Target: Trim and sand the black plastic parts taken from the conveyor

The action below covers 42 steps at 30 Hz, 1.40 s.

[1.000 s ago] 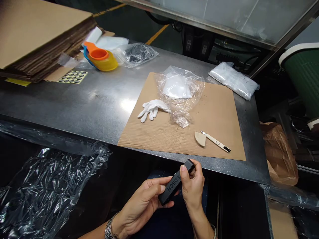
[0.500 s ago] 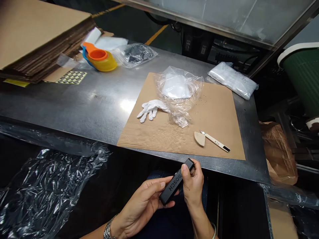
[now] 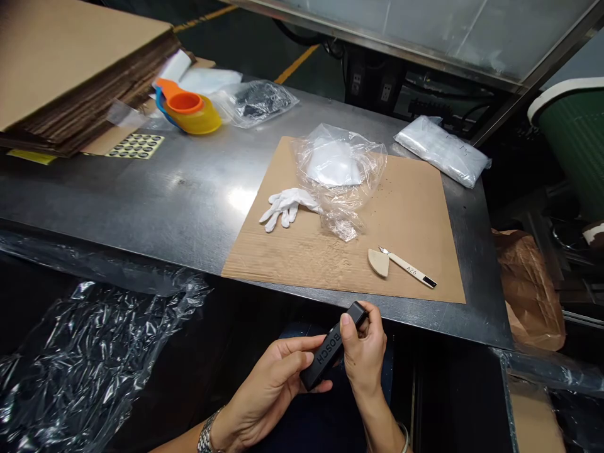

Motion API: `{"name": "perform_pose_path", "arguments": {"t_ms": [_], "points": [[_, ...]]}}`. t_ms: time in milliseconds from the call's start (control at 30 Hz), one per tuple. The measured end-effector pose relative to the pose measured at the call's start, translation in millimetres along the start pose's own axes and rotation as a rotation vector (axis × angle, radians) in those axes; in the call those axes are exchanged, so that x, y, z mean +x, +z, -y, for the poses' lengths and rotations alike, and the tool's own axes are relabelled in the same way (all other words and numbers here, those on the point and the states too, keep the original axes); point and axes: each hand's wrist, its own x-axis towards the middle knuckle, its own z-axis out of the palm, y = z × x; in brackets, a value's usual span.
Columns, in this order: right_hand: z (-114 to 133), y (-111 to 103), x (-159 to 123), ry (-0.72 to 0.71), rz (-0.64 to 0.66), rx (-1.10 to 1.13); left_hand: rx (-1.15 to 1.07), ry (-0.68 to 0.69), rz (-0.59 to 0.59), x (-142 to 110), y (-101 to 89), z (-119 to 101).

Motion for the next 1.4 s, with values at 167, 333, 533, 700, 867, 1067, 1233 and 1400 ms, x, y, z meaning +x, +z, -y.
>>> {"name": "perform_pose_path", "arguments": {"t_ms": [167, 333, 533, 700, 867, 1067, 1233, 1400], "points": [[-1.1, -0.2, 0.8, -0.013, -0.013, -0.031, 0.025, 0.002, 0.032, -0.8, 0.9, -1.6], [-0.4, 0.0, 0.5, -0.013, -0.013, -0.007, 0.016, 0.006, 0.068, -1.0, -0.6, -0.6], [1.0, -0.1, 0.3, -0.008, -0.012, -0.004, 0.003, 0.010, 0.054, -1.8, -1.8, 0.3], [0.5, 0.3, 0.5, -0.021, -0.016, -0.016, -0.006, 0.012, 0.040, -0.8, -1.3, 0.9], [0.0, -0.1, -1.2, -0.033, -0.022, -0.037, -0.028, -0.003, 0.021, -0.1, -2.0, 3.2], [-3.8, 0.3, 0.5, 0.014, 0.004, 0.061, -0.042, -0.006, 0.029, -1.1, -2.1, 3.7], [-9.7, 2.4, 5.1, 0.045, 0.029, 0.152, -0.038, -0.005, 0.041, -2.4, -1.4, 2.7], [-9.7, 1.5, 3.6, 0.026, 0.015, 0.138, -0.012, 0.009, 0.008, -0.8, -1.5, 4.0]]}}
